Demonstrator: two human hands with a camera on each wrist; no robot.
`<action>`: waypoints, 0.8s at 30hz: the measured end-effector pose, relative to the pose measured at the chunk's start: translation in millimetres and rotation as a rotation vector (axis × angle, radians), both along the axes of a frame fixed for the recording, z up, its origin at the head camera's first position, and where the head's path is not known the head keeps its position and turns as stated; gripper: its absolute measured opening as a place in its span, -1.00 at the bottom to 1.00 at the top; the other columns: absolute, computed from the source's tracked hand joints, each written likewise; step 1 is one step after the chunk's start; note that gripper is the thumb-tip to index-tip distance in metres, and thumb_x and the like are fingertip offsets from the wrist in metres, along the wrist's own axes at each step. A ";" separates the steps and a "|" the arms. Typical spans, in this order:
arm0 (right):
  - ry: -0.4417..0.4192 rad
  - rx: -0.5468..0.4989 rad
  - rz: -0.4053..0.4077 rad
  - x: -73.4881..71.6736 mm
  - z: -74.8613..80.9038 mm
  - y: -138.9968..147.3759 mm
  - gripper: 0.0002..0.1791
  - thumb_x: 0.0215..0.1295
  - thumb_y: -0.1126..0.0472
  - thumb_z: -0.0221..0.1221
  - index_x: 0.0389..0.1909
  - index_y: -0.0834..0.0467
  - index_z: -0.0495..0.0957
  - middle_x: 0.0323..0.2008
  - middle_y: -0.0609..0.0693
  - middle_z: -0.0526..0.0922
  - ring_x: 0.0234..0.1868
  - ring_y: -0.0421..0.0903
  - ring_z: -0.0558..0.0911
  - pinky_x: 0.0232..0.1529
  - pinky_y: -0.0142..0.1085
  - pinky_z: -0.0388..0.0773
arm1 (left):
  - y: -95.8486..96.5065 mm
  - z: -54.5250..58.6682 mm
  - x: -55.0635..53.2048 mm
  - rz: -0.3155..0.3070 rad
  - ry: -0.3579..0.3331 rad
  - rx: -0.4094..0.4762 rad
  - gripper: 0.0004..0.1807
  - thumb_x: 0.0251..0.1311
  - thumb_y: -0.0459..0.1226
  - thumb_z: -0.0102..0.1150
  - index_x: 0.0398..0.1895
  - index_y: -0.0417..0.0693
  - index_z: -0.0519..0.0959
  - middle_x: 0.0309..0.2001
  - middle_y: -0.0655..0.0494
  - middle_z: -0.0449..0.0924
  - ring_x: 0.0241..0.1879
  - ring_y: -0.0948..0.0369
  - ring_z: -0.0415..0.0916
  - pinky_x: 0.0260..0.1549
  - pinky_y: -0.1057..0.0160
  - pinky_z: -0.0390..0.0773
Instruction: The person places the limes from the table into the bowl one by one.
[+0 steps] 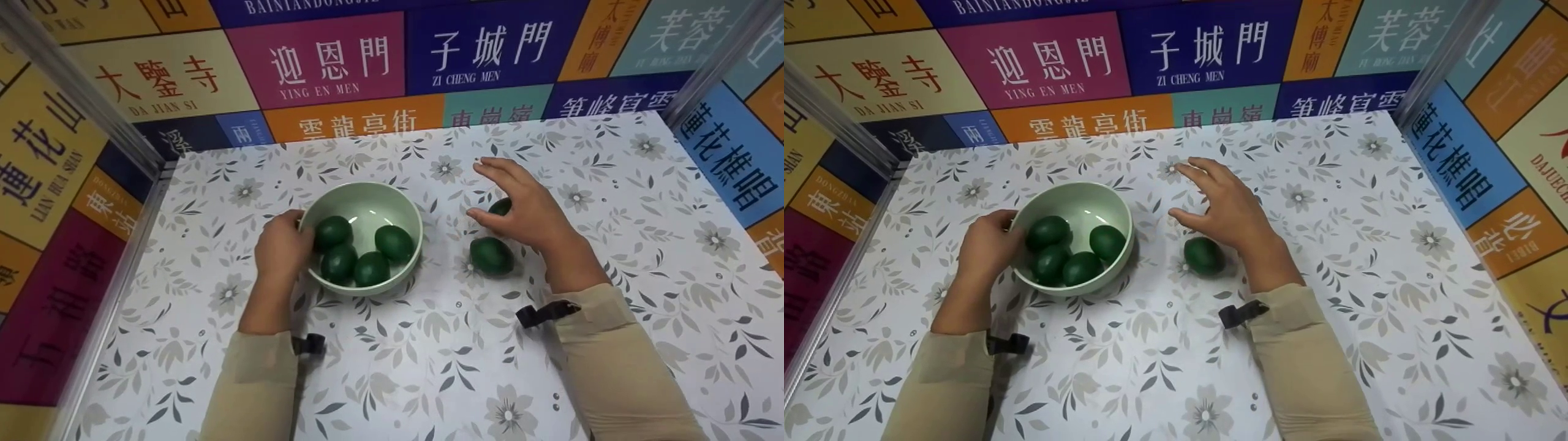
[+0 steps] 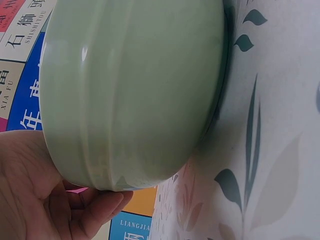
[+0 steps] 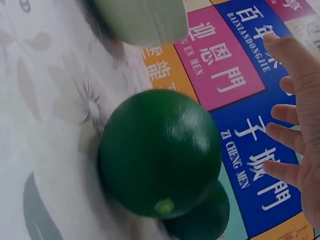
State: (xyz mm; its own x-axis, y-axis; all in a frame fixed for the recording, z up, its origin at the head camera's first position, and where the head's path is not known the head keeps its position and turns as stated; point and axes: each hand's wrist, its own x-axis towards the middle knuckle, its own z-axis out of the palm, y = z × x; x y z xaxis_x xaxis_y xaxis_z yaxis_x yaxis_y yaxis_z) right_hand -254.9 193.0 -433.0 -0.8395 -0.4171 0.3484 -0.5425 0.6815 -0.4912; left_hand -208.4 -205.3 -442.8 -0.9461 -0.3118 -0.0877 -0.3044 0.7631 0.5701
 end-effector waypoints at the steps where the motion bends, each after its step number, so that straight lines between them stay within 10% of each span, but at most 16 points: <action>1: -0.008 -0.006 -0.012 -1.1 -0.9 1.3 -0.17 0.27 -0.04 0.43 0.54 -0.05 0.35 0.53 0.03 0.33 0.53 0.15 0.34 0.43 0.20 0.34 | -0.1 0.0 0.1 0.001 0.001 0.000 -0.55 0.40 -0.18 0.04 0.30 -0.04 0.60 0.08 -0.08 0.71 0.07 -0.06 0.64 0.14 -0.13 0.54; 24: -0.200 0.002 -0.197 -23.4 -37.7 32.1 -0.08 0.26 -0.33 0.32 0.57 -0.08 0.29 0.49 0.07 0.35 0.40 0.21 0.45 0.32 0.26 0.38 | 0.4 0.7 3.1 -0.004 0.017 0.016 -0.56 0.39 -0.19 0.03 0.27 -0.04 0.61 0.09 -0.07 0.71 0.09 -0.05 0.63 0.14 -0.13 0.53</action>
